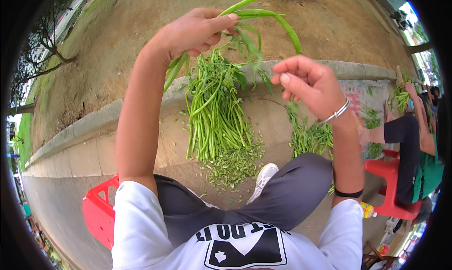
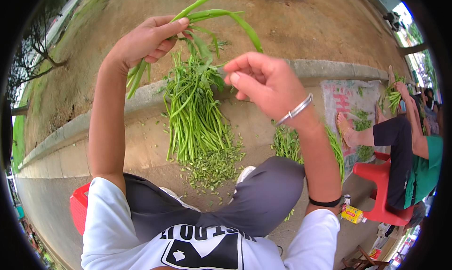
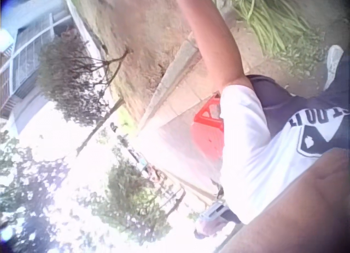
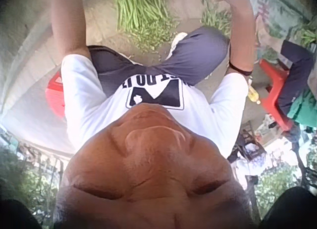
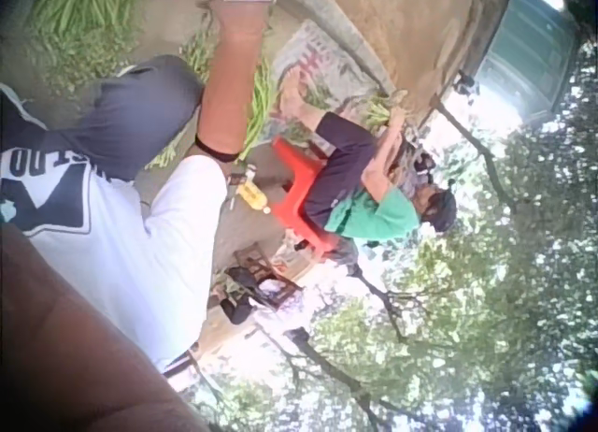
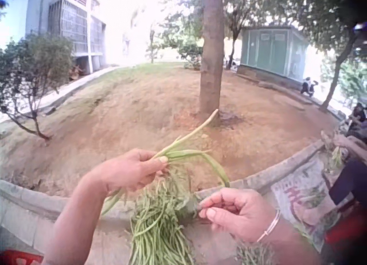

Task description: The person picks through a bunch of green leafy vegetables by hand, breaking off stems and separating the edible parts into a pile on the ground.

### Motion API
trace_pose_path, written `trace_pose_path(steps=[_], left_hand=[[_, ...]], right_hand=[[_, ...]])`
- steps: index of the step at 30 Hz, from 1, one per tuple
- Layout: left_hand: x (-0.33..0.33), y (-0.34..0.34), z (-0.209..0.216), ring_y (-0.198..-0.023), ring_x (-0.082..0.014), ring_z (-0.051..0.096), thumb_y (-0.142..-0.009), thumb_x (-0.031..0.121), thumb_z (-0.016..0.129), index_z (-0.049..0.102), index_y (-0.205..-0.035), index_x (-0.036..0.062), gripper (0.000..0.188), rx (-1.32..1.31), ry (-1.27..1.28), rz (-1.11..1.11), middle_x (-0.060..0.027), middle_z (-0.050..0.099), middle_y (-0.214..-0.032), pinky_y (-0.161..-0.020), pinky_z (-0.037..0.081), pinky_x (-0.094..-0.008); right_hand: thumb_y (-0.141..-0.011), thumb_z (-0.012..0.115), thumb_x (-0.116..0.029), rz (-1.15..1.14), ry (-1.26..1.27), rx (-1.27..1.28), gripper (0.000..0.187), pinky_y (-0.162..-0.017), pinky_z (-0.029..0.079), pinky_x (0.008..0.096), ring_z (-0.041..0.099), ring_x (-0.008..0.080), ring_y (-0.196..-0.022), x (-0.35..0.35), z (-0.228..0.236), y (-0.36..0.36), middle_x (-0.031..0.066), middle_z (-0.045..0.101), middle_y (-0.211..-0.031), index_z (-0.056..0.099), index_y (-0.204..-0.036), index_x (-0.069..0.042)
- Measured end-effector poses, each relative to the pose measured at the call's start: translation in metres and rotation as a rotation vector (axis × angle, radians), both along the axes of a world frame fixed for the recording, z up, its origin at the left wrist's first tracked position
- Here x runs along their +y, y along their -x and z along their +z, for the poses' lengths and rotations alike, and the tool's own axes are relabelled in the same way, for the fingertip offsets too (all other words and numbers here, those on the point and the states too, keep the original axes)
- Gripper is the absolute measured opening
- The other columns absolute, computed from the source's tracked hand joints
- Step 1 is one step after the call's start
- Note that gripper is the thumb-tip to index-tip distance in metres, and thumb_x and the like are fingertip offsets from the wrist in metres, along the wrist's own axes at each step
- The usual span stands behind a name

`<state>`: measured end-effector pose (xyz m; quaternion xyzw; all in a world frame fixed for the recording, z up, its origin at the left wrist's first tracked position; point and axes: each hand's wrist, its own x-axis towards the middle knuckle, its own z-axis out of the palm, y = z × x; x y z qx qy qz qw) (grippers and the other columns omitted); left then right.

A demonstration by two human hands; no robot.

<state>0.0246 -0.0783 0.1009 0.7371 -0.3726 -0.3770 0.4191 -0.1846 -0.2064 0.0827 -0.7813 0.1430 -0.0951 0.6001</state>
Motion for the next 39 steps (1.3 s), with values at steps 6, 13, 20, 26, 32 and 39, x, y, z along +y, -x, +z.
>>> trace_pose_path(steps=[6, 13, 20, 26, 32, 39], left_hand=[[0.017, -0.018, -0.004, -0.042, -0.0013, 0.019, -0.087, 0.041, 0.049, 0.058, -0.093, 0.008, 0.034, 0.022, 0.033, -0.003, 0.0102, 0.024, -0.051, -0.038, 0.012, -0.02], [0.022, -0.013, 0.0, -0.043, -0.0016, 0.021, -0.085, 0.043, 0.051, 0.058, -0.093, 0.0109, 0.034, -0.114, 0.018, -0.058, 0.0101, 0.026, -0.052, -0.039, 0.015, -0.0201], [0.014, -0.005, 0.001, -0.045, -0.0019, 0.025, -0.084, 0.042, 0.053, 0.059, -0.092, 0.0133, 0.031, -0.191, -0.011, -0.071, 0.0094, 0.031, -0.053, -0.04, 0.018, -0.0198], [0.005, 0.0, -0.006, -0.043, -0.0015, 0.026, -0.083, 0.039, 0.055, 0.06, -0.089, 0.013, 0.028, -0.148, -0.023, -0.13, 0.0087, 0.035, -0.053, -0.038, 0.018, -0.0193], [-0.008, -0.001, -0.014, -0.041, -0.0012, 0.027, -0.083, 0.037, 0.056, 0.06, -0.091, 0.0135, 0.025, -0.103, 0.003, -0.166, 0.0081, 0.037, -0.053, -0.037, 0.018, -0.0191], [-0.015, -0.004, -0.025, -0.041, -0.0017, 0.027, -0.083, 0.033, 0.055, 0.059, -0.095, 0.0141, 0.023, -0.199, -0.022, -0.125, 0.0087, 0.035, -0.052, -0.037, 0.018, -0.0194]], right_hand=[[-0.082, 0.057, -0.02, -0.167, 0.191, -0.02, 0.024, -0.053, 0.044, 0.02, 0.055, 0.0074, -0.058, 0.011, 0.018, -0.048, 0.0057, 0.062, -0.075, 0.059, -0.089, 0.003], [-0.084, 0.055, -0.038, -0.333, -0.041, 0.0, 0.038, -0.048, 0.043, 0.0197, 0.055, 0.0067, -0.057, 0.029, -0.009, -0.062, 0.0053, 0.063, -0.076, 0.061, -0.089, -0.001], [-0.082, 0.058, -0.035, -0.342, -0.023, -0.01, 0.034, -0.048, 0.043, 0.0193, 0.054, 0.0061, -0.055, 0.025, -0.015, -0.065, 0.0049, 0.063, -0.074, 0.062, -0.083, -0.002], [-0.077, 0.059, -0.017, -0.362, -0.036, -0.061, 0.017, -0.047, 0.041, 0.0207, 0.053, 0.0069, -0.052, 0.017, -0.023, -0.065, 0.0049, 0.062, -0.066, 0.061, -0.073, -0.001], [-0.072, 0.057, -0.011, -0.479, 0.084, -0.194, 0.013, -0.047, 0.04, 0.0238, 0.053, 0.0079, -0.051, 0.002, -0.037, -0.07, 0.0044, 0.06, -0.06, 0.059, -0.067, 0.001], [-0.07, 0.06, -0.016, -0.553, 0.875, -0.149, 0.012, -0.05, 0.044, 0.0298, 0.056, 0.0174, -0.051, 0.0, -0.056, -0.082, 0.0073, 0.059, -0.059, 0.061, -0.071, -0.004]])
